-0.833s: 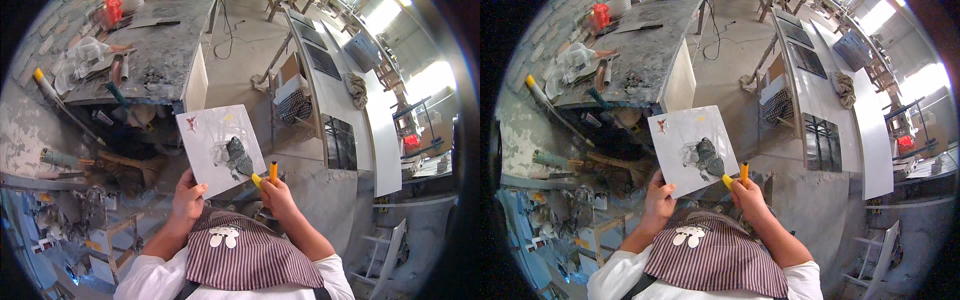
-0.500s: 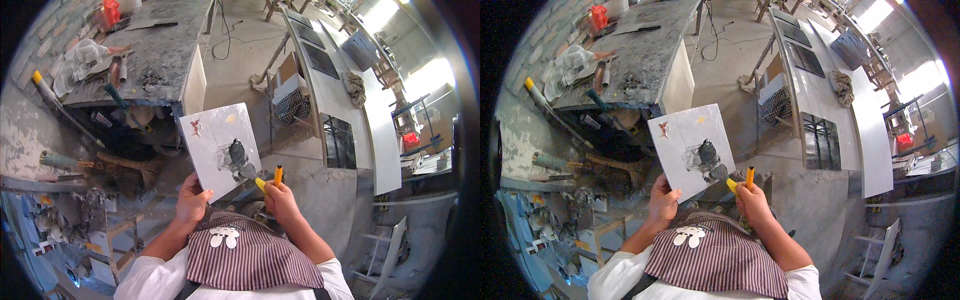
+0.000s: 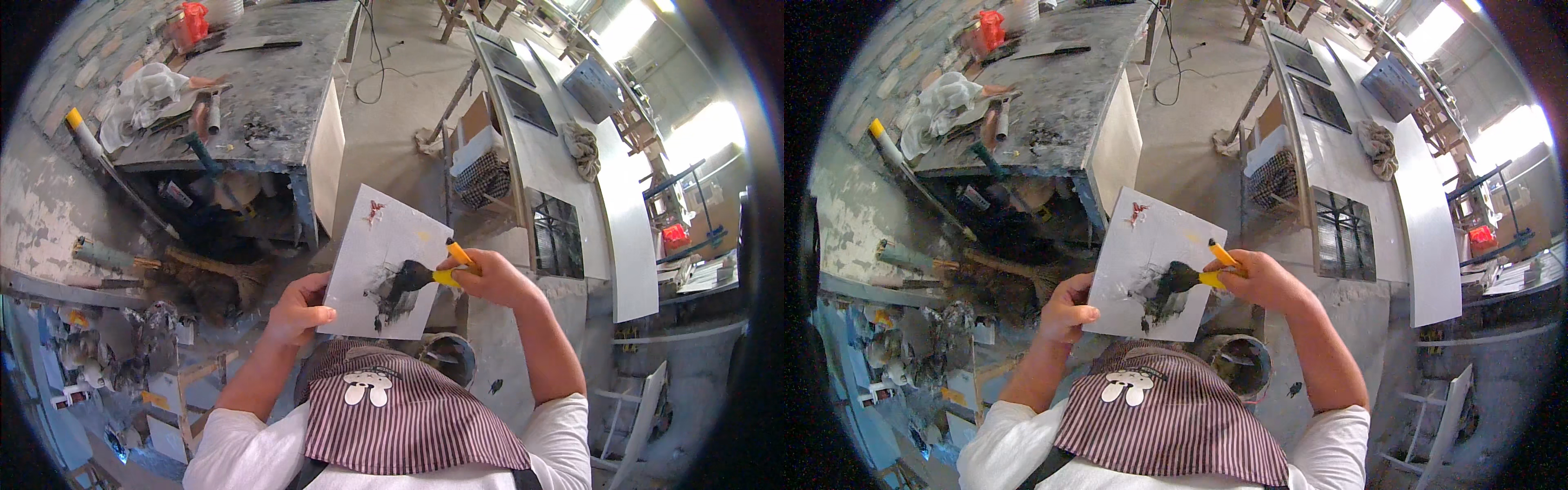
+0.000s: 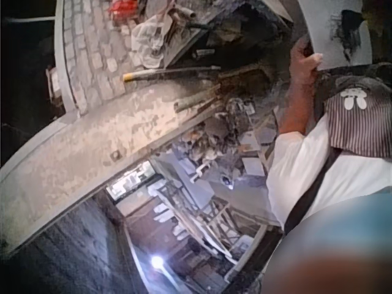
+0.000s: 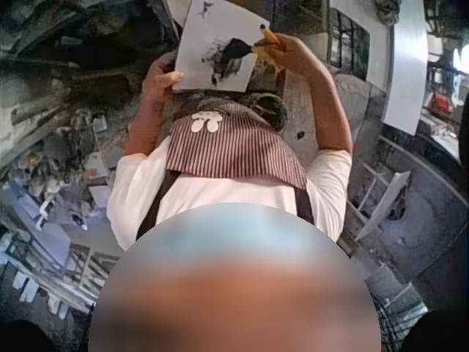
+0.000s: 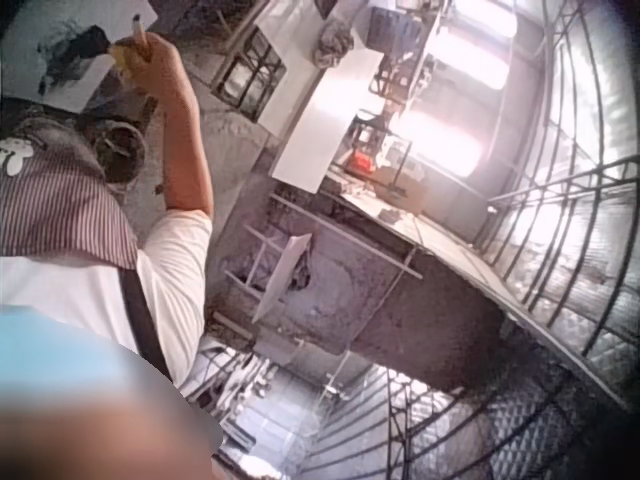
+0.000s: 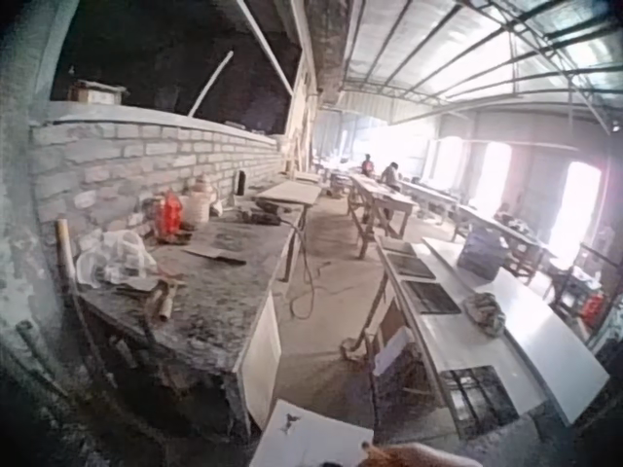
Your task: The person scoops dark adhesive from a bucket onto a small white board, then uses a yellow notched trowel to spread the adhesive onto several square tiles. The tiles are handled one at a time, coated, and placed on a white table.
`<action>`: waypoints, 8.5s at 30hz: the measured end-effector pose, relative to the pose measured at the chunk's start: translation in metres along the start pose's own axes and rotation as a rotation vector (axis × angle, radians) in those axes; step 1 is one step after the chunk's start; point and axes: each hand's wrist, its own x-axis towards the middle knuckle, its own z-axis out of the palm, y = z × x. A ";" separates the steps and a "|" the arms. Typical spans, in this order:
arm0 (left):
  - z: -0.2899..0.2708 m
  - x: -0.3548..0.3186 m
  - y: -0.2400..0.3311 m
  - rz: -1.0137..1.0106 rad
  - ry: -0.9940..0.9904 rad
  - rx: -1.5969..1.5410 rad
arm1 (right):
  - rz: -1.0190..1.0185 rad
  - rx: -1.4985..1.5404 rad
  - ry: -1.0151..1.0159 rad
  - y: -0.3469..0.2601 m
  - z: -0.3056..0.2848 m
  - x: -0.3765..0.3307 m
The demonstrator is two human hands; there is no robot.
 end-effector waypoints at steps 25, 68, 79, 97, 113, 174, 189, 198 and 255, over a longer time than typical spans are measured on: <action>0.010 -0.021 -0.024 0.210 0.247 -0.069 | 0.079 0.877 0.062 -0.005 0.081 0.013; -0.005 -0.005 -0.021 0.308 0.291 -0.210 | -0.521 -0.317 0.552 -0.040 0.064 -0.001; -0.002 0.007 0.011 0.296 0.287 -0.200 | -0.440 -0.441 0.528 -0.034 0.091 0.001; -0.024 0.045 0.027 0.157 0.308 -0.153 | -0.011 1.247 0.104 -0.029 0.041 0.022; -0.014 0.140 0.056 0.213 0.391 -0.155 | 0.228 1.009 0.040 -0.018 -0.050 0.153; -0.278 0.215 0.362 0.563 1.294 -0.106 | -0.399 0.200 -0.103 -0.288 -0.004 0.319; -0.171 0.143 0.338 0.764 0.805 -0.240 | -0.566 0.049 -0.012 -0.385 0.080 0.372; -0.159 0.156 0.341 0.524 1.000 -0.196 | -0.580 -0.136 0.015 -0.368 0.094 0.367; -0.032 0.273 0.362 0.935 0.288 1.621 | -0.405 1.190 0.592 -0.267 -0.048 0.273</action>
